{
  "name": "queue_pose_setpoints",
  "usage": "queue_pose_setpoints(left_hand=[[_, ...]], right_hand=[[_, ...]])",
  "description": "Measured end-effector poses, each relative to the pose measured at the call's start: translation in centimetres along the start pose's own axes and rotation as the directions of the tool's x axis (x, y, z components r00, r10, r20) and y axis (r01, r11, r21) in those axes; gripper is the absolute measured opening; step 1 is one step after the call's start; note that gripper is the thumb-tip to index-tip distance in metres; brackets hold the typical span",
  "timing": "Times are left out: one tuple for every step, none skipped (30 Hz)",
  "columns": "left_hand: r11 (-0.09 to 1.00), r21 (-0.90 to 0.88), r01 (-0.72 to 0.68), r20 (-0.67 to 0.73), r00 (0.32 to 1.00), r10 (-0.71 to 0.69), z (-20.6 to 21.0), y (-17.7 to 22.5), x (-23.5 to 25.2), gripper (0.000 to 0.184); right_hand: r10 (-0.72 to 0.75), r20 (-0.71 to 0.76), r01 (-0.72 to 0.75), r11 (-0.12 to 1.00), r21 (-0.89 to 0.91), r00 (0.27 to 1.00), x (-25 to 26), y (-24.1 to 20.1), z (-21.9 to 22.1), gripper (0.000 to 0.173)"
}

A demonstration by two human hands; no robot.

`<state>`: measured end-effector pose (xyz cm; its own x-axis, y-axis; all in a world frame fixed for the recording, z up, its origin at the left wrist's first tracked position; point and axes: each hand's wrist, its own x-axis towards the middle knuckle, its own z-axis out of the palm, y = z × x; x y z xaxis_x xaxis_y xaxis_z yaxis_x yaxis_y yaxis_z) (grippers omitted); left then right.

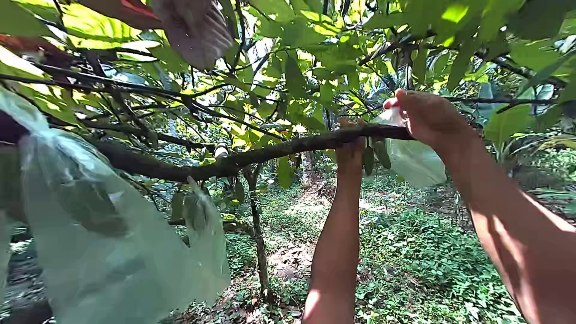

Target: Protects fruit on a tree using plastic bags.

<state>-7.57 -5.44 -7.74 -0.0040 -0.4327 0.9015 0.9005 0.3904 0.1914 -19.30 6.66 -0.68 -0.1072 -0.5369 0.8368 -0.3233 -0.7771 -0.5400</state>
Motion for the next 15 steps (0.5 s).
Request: queue_pose_setpoints(left_hand=[[0.987,-0.145,0.072,-0.071,0.994,-0.083,0.5,0.4,0.4,0.023],[0.971,-0.217,0.102,-0.06,0.991,-0.118,0.5,0.6,0.6,0.018],[0.959,-0.259,0.117,-0.026,0.991,-0.128,0.2,0.7,0.7,0.018],[0.95,-0.283,0.133,0.021,0.991,-0.133,-0.2,0.7,0.8,0.02],[0.943,-0.293,0.156,0.079,0.987,-0.139,-0.6,0.7,1.0,0.022],[0.939,-0.296,0.176,0.157,0.978,-0.134,-1.3,0.4,1.6,0.023],[0.939,-0.283,0.193,0.228,0.965,-0.129,-1.8,0.2,2.2,0.023],[0.96,-0.216,0.176,0.283,0.953,-0.111,-2.2,0.0,2.9,0.02],[0.985,-0.103,0.139,0.328,0.94,-0.098,-2.3,0.1,3.5,0.021],[0.995,-0.01,0.096,0.364,0.927,-0.086,-2.3,0.4,3.9,0.022],[0.997,0.036,0.074,0.392,0.916,-0.082,-2.4,0.4,4.3,0.022],[0.996,0.059,0.063,0.418,0.905,-0.082,-2.6,0.4,4.7,0.023],[0.996,0.072,0.046,0.452,0.889,-0.074,-2.8,0.4,4.9,0.025],[0.996,0.082,0.044,0.474,0.877,-0.078,-2.9,0.7,5.0,0.025],[0.994,0.102,0.043,0.482,0.872,-0.087,-2.8,0.9,5.1,0.025]], right_hand=[[0.012,0.011,-0.013,1.0,0.012,1.0,-0.1,-0.2,0.1,0.024],[0.023,0.015,-0.023,1.0,0.015,1.0,-0.1,-0.3,0.2,0.024],[0.034,0.024,-0.034,0.999,0.002,0.999,-0.1,-0.4,0.3,0.025],[0.05,0.037,-0.049,0.999,-0.024,0.998,0.0,-0.5,0.3,0.025],[0.063,0.053,-0.06,0.996,-0.066,0.997,0.2,-0.5,0.4,0.023],[0.065,0.071,-0.057,0.992,-0.11,0.995,0.5,-0.4,0.4,0.02],[0.065,0.086,-0.052,0.987,-0.149,0.994,0.8,-0.4,0.6,0.018],[0.068,0.103,-0.046,0.978,-0.201,0.992,1.0,-0.3,0.8,0.019],[0.07,0.118,-0.038,0.966,-0.256,0.99,1.3,-0.3,0.9,0.019],[0.064,0.122,-0.023,0.949,-0.315,0.99,1.5,-0.1,1.2,0.019],[0.071,0.116,-0.025,0.934,-0.356,0.991,1.7,0.0,1.4,0.019],[0.096,0.126,-0.042,0.927,-0.373,0.987,1.8,0.0,1.4,0.021],[0.118,0.145,-0.056,0.925,-0.375,0.982,1.9,0.1,1.2,0.025],[0.126,0.159,-0.059,0.926,-0.373,0.979,2.0,0.2,1.2,0.028],[0.126,0.174,-0.053,0.924,-0.378,0.977,2.0,0.2,1.1,0.029]])
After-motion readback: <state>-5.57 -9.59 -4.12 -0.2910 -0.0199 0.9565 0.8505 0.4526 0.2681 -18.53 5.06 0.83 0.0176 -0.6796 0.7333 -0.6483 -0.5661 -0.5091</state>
